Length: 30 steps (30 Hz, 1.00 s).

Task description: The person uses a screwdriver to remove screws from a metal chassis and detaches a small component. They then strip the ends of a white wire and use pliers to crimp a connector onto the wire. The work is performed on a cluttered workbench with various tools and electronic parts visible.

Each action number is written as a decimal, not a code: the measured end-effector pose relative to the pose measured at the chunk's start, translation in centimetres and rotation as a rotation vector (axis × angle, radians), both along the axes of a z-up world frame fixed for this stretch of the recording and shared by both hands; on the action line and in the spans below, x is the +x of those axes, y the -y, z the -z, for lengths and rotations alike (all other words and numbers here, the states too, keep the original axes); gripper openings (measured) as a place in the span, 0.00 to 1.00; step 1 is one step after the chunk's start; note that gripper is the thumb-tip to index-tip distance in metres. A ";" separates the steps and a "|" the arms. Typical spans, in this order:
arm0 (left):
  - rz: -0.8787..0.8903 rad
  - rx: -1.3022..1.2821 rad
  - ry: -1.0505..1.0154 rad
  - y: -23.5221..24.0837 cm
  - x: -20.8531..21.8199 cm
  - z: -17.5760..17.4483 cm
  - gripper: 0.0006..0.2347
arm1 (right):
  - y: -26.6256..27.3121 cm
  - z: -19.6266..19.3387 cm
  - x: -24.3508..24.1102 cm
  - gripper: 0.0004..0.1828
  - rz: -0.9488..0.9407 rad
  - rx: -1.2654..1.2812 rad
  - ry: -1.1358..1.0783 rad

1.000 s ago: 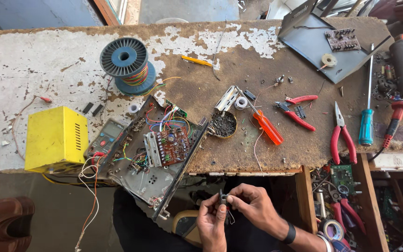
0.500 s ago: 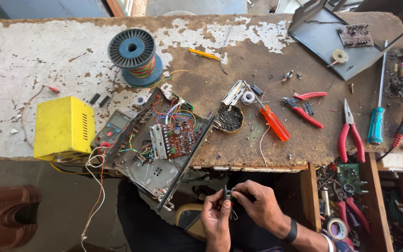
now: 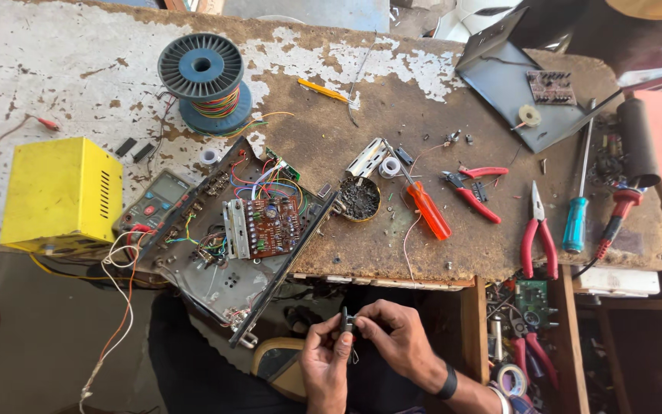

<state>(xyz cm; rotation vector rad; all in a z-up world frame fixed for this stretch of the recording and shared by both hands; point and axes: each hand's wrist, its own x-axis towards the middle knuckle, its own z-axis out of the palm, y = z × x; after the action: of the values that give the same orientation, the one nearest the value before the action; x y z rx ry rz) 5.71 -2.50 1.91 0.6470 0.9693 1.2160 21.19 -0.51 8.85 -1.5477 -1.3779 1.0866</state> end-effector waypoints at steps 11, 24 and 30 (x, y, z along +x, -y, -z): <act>0.000 -0.032 0.042 -0.1 -0.1 -0.6 0.15 | -0.4 0.4 -0.3 0.06 0.056 -0.204 -0.193; -0.071 0.169 -0.015 0.3 0.2 3.4 0.15 | -0.2 -1.7 1.1 0.08 0.019 -0.003 -0.163; -0.065 0.155 -0.013 0.4 0.0 4.8 0.14 | -0.3 -1.8 1.4 0.10 -0.004 -0.108 -0.160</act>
<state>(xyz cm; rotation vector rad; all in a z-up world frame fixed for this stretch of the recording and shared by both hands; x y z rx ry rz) 5.71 -2.87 -2.90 0.7508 0.9191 1.3553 22.55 -0.21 10.60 -1.4984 -1.2324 1.2766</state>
